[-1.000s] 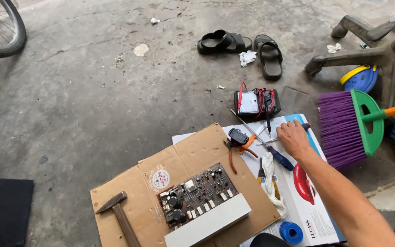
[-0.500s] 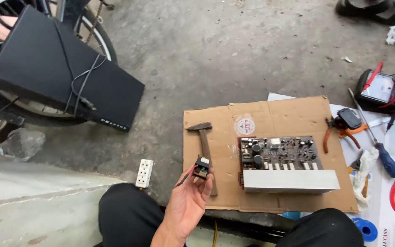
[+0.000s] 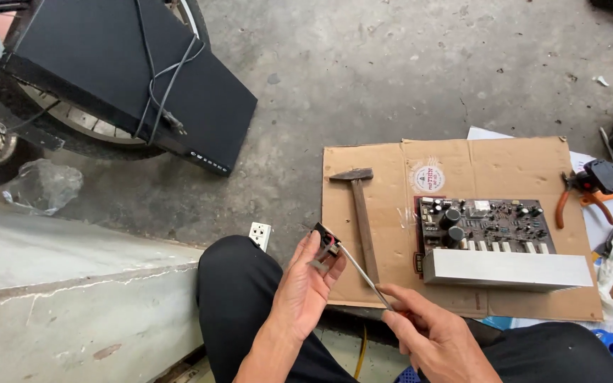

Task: Dismantling a small electronic component using a hammer and a screwdriver on a cardboard surface.

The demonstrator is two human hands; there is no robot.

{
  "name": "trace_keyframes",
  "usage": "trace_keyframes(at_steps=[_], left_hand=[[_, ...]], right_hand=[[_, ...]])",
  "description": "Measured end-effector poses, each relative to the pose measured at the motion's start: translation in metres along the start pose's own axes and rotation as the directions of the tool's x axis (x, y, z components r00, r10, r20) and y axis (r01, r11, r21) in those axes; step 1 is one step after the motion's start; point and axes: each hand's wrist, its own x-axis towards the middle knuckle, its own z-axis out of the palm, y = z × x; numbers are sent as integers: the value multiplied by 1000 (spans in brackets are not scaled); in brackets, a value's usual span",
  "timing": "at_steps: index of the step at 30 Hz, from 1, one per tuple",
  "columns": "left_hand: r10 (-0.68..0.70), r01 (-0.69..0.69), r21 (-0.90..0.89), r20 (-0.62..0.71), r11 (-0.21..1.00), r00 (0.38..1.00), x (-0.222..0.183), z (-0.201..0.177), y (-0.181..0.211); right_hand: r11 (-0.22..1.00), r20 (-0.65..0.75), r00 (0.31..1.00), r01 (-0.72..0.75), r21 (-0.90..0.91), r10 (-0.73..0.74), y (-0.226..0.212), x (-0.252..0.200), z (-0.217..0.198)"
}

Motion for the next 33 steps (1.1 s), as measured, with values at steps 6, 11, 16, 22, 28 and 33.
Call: trace_keyframes(at_steps=[6, 11, 16, 22, 28, 33], left_hand=[[75, -77, 46, 48, 996, 996, 0, -26, 19], [97, -104, 100, 71, 990, 993, 1, -43, 36], [130, -160, 191, 160, 968, 978, 12, -59, 42], [39, -71, 187, 171, 980, 985, 19, -68, 37], [39, -44, 120, 46, 992, 998, 23, -63, 45], [117, -100, 260, -47, 960, 992, 47, -57, 48]], right_hand=[[996, -48, 996, 75, -52, -77, -12, 3, 35], [991, -72, 989, 124, -57, -128, -9, 10, 57], [993, 10, 999, 39, 115, -40, -21, 10, 62], [981, 53, 999, -11, 191, 1, -12, 19, 69], [943, 63, 997, -54, 328, 35, -23, 18, 94], [922, 83, 996, 5, 388, -40, -21, 34, 117]])
